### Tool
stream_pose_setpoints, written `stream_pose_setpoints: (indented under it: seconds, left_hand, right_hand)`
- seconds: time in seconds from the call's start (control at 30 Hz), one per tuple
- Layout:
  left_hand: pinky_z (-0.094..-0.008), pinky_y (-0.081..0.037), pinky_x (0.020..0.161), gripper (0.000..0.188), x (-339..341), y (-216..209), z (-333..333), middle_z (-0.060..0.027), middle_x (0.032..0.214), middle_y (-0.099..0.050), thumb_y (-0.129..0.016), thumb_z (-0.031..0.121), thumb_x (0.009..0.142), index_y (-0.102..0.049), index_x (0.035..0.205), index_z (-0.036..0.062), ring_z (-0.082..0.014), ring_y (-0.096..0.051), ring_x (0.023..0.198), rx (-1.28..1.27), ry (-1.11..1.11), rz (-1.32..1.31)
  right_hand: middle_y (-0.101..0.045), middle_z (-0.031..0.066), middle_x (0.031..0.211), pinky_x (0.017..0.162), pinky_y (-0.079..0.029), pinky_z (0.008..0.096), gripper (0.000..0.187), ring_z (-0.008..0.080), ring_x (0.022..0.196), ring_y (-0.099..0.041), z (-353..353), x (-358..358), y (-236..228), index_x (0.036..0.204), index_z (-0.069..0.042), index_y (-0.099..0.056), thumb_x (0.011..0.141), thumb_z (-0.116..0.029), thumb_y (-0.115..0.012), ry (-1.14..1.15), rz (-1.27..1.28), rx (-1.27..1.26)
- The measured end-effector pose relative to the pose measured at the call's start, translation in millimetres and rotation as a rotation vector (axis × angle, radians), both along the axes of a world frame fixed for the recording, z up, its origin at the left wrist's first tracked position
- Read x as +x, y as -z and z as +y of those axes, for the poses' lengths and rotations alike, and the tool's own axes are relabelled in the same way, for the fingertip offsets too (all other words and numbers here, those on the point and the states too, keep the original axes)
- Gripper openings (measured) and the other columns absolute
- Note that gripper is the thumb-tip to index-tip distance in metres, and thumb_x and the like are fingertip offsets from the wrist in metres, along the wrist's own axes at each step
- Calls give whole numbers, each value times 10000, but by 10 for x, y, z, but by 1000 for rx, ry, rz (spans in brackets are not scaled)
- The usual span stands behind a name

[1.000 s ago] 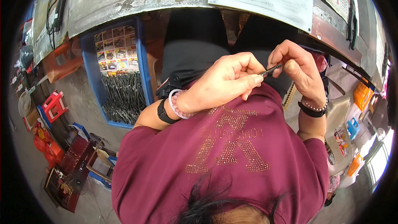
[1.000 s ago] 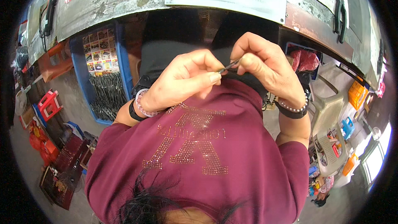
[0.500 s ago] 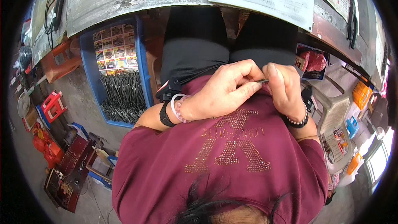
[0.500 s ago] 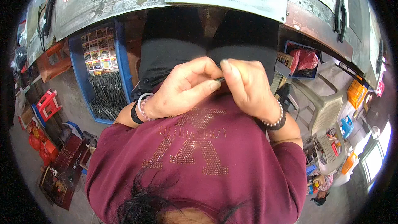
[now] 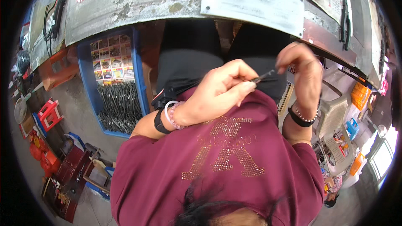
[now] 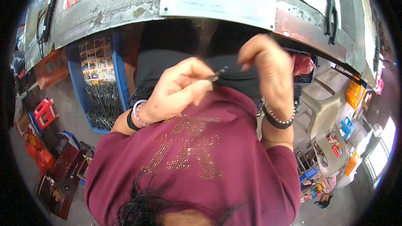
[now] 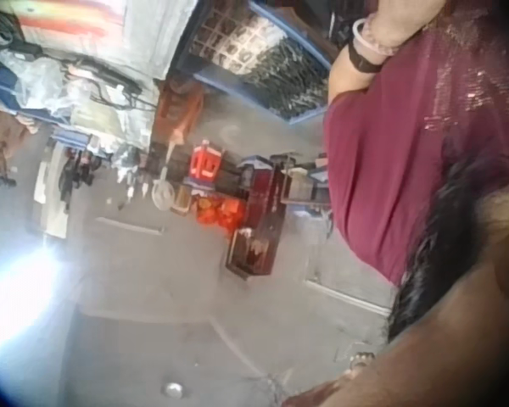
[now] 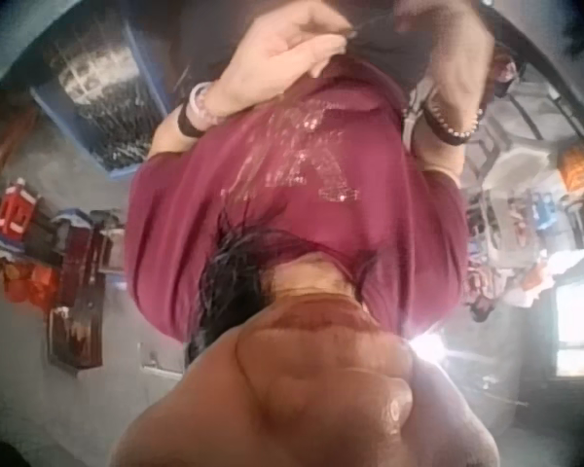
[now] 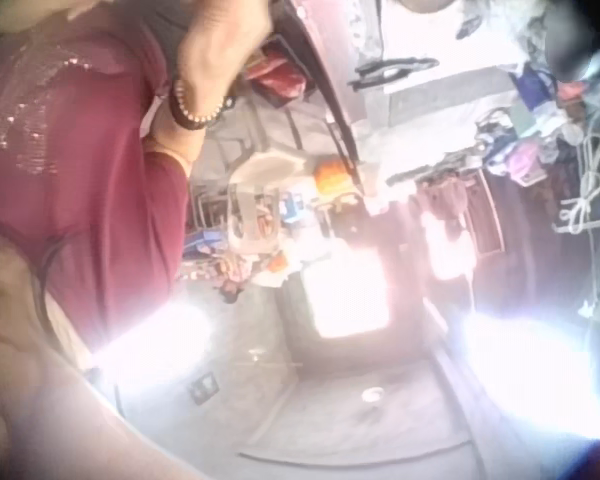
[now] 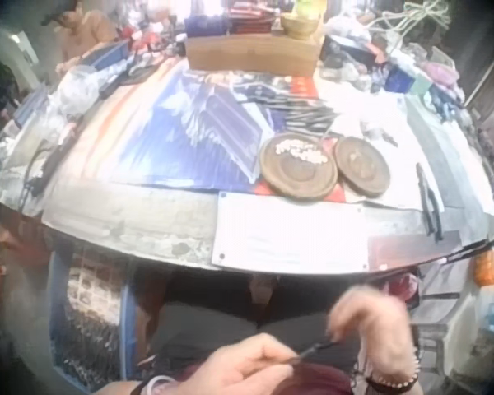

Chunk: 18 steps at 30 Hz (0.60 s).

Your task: The person sits at a low table and repeatedly picks up small metal rods and white beads, inserts the beads onto the rods, and uses pliers to crimp or secure the ends. The person places finished pieces into a small wooden dish and continues the process with additional rods and beads.

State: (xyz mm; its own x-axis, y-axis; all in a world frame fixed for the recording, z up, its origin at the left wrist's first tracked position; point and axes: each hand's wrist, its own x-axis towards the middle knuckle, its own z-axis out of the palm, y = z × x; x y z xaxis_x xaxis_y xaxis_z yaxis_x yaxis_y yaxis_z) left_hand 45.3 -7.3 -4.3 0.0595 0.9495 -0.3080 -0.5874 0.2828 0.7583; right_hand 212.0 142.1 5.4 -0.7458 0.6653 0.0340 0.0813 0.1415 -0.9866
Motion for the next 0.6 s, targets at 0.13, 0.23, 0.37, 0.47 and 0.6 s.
stream_pose_setpoints:
  seconds: [0.13, 0.23, 0.37, 0.47, 0.6]
  left_hand:
    - [-191, -454, 622, 141, -127, -8, 21, -61, 918, -582, -521, 29, 945, -526, 1076, -24, -45, -525, 675, 73, -224, 24]
    - [-199, -456, 622, 149, -283, -8, 82, -83, 932, -601, -532, 39, 946, -523, 1080, -24, -61, -535, 661, 143, -400, 24]
    - [-201, -443, 602, 144, -580, -30, 240, -62, 879, -614, -528, 59, 951, -526, 1077, -11, -66, -527, 629, 180, -561, 184]
    - [-200, -440, 605, 163, -803, -38, 380, -51, 876, -617, -538, 77, 952, -549, 1084, -18, -70, -533, 649, 265, -634, 248]
    - [-222, -454, 647, 188, -1029, -28, 493, -71, 929, -611, -535, 69, 955, -549, 1119, -22, -105, -542, 694, 341, -693, 327]
  right_hand:
    - [-616, 99, 850, 778, -468, 287, 261, 167, 810, -582, 729, 259, -97, 992, 22, -601, 932, -231, -590, 613, -377, 706]
    - [-593, 219, 1091, 891, -450, 412, 529, 338, 1008, -581, 1325, 531, 9, 1177, 36, -522, 899, -403, -619, 721, -741, 1083]
    - [-579, 283, 1120, 920, -428, 484, 618, 426, 1036, -558, 1789, 797, 281, 1247, 23, -466, 896, -470, -585, 681, -960, 1116]
    - [-628, 246, 1013, 816, -462, 496, 480, 432, 947, -585, 1925, 852, 336, 1181, -24, -508, 914, -419, -570, 686, -1083, 1091]
    - [-623, 153, 816, 691, -474, 393, 305, 290, 750, -603, 1777, 829, 199, 1015, -2, -589, 938, -297, -576, 689, -818, 1022]
